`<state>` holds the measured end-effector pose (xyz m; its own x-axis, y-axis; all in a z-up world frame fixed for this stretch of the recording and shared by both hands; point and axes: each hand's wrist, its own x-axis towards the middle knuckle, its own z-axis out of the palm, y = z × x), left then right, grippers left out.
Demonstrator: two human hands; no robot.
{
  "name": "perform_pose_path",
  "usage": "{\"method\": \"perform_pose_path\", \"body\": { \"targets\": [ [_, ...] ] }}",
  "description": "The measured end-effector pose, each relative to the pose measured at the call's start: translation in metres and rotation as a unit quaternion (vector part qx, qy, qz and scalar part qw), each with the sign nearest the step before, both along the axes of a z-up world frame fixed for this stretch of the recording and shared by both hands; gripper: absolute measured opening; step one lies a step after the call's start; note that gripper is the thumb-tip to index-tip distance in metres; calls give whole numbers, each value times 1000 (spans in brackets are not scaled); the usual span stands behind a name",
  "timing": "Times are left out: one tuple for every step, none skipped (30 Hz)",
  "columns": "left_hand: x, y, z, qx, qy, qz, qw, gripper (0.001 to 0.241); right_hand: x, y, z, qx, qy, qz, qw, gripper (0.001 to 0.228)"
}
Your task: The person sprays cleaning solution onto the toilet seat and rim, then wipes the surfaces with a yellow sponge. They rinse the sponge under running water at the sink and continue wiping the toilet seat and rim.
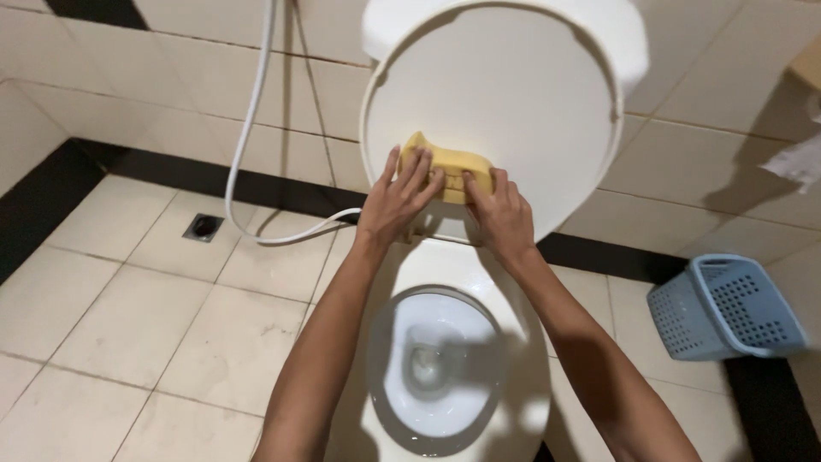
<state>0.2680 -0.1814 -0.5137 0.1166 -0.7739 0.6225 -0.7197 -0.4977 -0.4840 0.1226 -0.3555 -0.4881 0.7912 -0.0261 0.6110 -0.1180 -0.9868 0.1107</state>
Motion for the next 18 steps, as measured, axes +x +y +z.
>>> {"method": "perform_pose_path", "body": {
  "targets": [
    [2, 9, -1, 1, 1, 6, 1000, 52, 8, 7, -2, 1, 1, 6, 1000, 56],
    [4, 18, -3, 5, 17, 28, 999, 55, 16, 14, -4, -9, 2, 8, 1000, 55],
    [6, 26, -4, 9, 34, 49, 998, 58, 23, 21, -7, -18, 3, 9, 1000, 55],
    [10, 29, -11, 11, 35, 53, 998, 58, 29, 25, -8, -16, 4, 13, 1000, 55],
    [13, 33, -18, 4, 45, 67, 997, 57, 34, 30, -10, -25, 0, 18, 1000, 53],
    [14, 34, -27, -4, 56, 80, 995, 56, 36, 33, -14, -34, -2, 21, 999, 52],
    [12, 36, -33, -1, 59, 82, 995, 56, 37, 35, -17, -31, 1, 24, 999, 52],
    [9, 35, -39, -27, 64, 79, 994, 55, 37, 35, -20, -44, -6, 26, 999, 54],
    [6, 34, -45, -53, 69, 77, 993, 55, 36, 34, -23, -57, -13, 28, 998, 57],
    [-1, 32, -48, -50, 74, 74, 993, 55, 31, 35, -22, -55, -8, 26, 998, 57],
    [-8, 29, -50, -42, 84, 92, 991, 56, 26, 35, -22, -64, 9, 26, 998, 58],
    [-14, 26, -51, -34, 92, 109, 989, 57, 22, 34, -20, -75, 24, 25, 997, 59],
    [-19, 23, -58, -33, 95, 106, 989, 57, 19, 29, -25, -74, 27, 23, 997, 59],
    [-23, 20, -64, -41, 109, 93, 989, 54, 16, 23, -31, -106, 32, 16, 994, 58],
    [-28, 16, -71, -50, 122, 80, 988, 52, 13, 17, -37, -137, 37, 9, 990, 57],
    [-33, 11, -73, -48, 124, 75, 988, 52, 8, 11, -42, -136, 39, 5, 990, 57],
    [-38, 5, -75, -52, 134, 55, 988, 49, 4, 5, -47, -132, 40, 8, 990, 52],
    [-44, -1, -77, -56, 144, 35, 987, 46, -2, -2, -51, -129, 43, 10, 991, 48]
  ]
}}
